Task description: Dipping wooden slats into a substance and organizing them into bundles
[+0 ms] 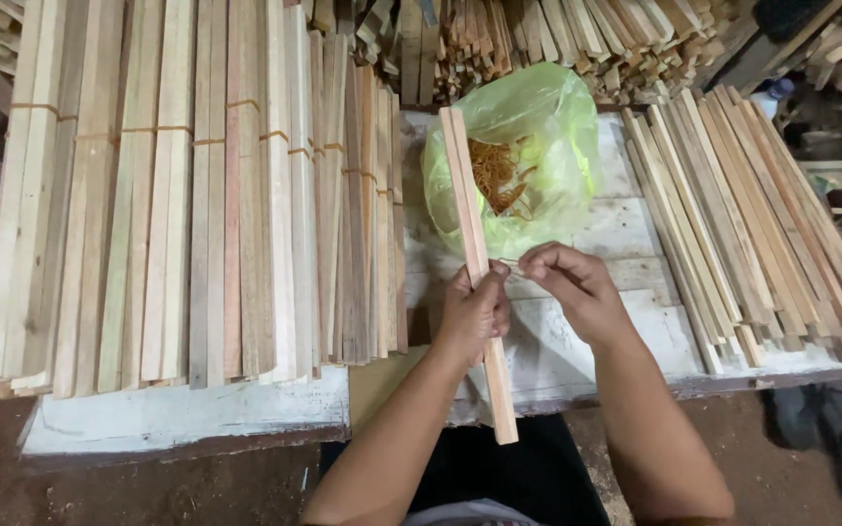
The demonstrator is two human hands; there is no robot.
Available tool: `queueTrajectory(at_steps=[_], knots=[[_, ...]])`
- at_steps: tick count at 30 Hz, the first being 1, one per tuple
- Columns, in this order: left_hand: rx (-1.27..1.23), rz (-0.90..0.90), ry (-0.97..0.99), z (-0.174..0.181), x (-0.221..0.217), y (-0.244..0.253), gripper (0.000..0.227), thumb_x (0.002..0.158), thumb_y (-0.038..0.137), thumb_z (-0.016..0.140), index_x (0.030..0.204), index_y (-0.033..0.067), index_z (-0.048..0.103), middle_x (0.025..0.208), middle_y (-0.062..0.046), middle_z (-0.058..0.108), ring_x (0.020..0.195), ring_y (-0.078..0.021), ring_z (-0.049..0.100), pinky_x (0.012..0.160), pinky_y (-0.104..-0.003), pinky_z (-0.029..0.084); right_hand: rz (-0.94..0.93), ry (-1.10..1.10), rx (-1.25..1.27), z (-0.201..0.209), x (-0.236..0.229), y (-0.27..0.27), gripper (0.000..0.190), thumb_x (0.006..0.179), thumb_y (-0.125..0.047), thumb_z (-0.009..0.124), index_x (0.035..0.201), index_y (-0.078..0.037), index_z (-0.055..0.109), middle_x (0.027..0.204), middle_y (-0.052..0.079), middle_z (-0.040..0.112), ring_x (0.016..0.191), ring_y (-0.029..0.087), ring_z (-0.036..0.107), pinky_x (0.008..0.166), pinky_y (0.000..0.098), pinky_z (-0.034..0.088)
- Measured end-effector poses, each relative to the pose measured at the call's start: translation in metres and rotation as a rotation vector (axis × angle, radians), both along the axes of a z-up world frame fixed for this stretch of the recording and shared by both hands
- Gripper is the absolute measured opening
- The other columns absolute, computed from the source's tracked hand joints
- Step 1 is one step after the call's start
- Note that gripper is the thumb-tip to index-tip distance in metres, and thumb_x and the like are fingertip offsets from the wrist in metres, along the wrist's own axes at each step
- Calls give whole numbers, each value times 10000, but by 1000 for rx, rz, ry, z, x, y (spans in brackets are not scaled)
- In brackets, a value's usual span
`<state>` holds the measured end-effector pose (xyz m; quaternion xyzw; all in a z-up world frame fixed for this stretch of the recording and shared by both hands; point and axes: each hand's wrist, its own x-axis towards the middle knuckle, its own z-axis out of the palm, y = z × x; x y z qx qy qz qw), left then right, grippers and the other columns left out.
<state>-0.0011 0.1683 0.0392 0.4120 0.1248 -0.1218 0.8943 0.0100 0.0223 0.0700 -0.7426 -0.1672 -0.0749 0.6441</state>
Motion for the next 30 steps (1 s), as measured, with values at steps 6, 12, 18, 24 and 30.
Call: queueTrajectory(at_steps=[6, 12, 18, 24, 30], knots=[[33, -236, -67, 3, -25, -7, 93, 996, 178, 647, 993, 107, 588, 527, 9, 331, 365, -75, 335, 293, -213, 273, 181, 244, 1019, -11, -27, -6, 228, 975, -198, 514, 818, -38, 557, 642, -8, 395, 609, 130, 403, 702, 291, 408], [101, -461, -79, 20, -71, 27, 201, 1007, 225, 679, 947, 75, 560, 494, -59, 395, 360, -93, 381, 280, -211, 314, 11, 25, 568, -14, -22, -40, 525, 963, 98, 441, 1469, -14, 528, 1273, 208, 717, 419, 21, 478, 699, 311, 636], [357, -902, -64, 52, -89, 68, 419, 1087, 464, 371, 1305, 138, 518, 724, 17, 387, 557, -89, 331, 502, -234, 313, -384, 12, 60, 31, -11, -65, 377, 947, -81, 741, 1315, -50, 666, 1069, 194, 739, 607, 141, 658, 587, 247, 646], [430, -866, -189, 39, -104, 66, 454, 1081, 415, 400, 1350, 78, 540, 765, -5, 450, 551, -98, 397, 485, -258, 401, -12, 219, 317, 13, 1, -65, 73, 970, -50, 654, 912, -95, 659, 745, 108, 704, 443, 46, 424, 341, 182, 234], [347, -736, -78, 46, -94, 71, 392, 1092, 363, 434, 1316, 69, 564, 712, -3, 440, 523, -112, 379, 476, -263, 351, -256, 66, 124, 10, -25, -24, 229, 1062, -287, 582, 915, -114, 553, 702, 24, 563, 527, 60, 382, 447, 217, 282]])
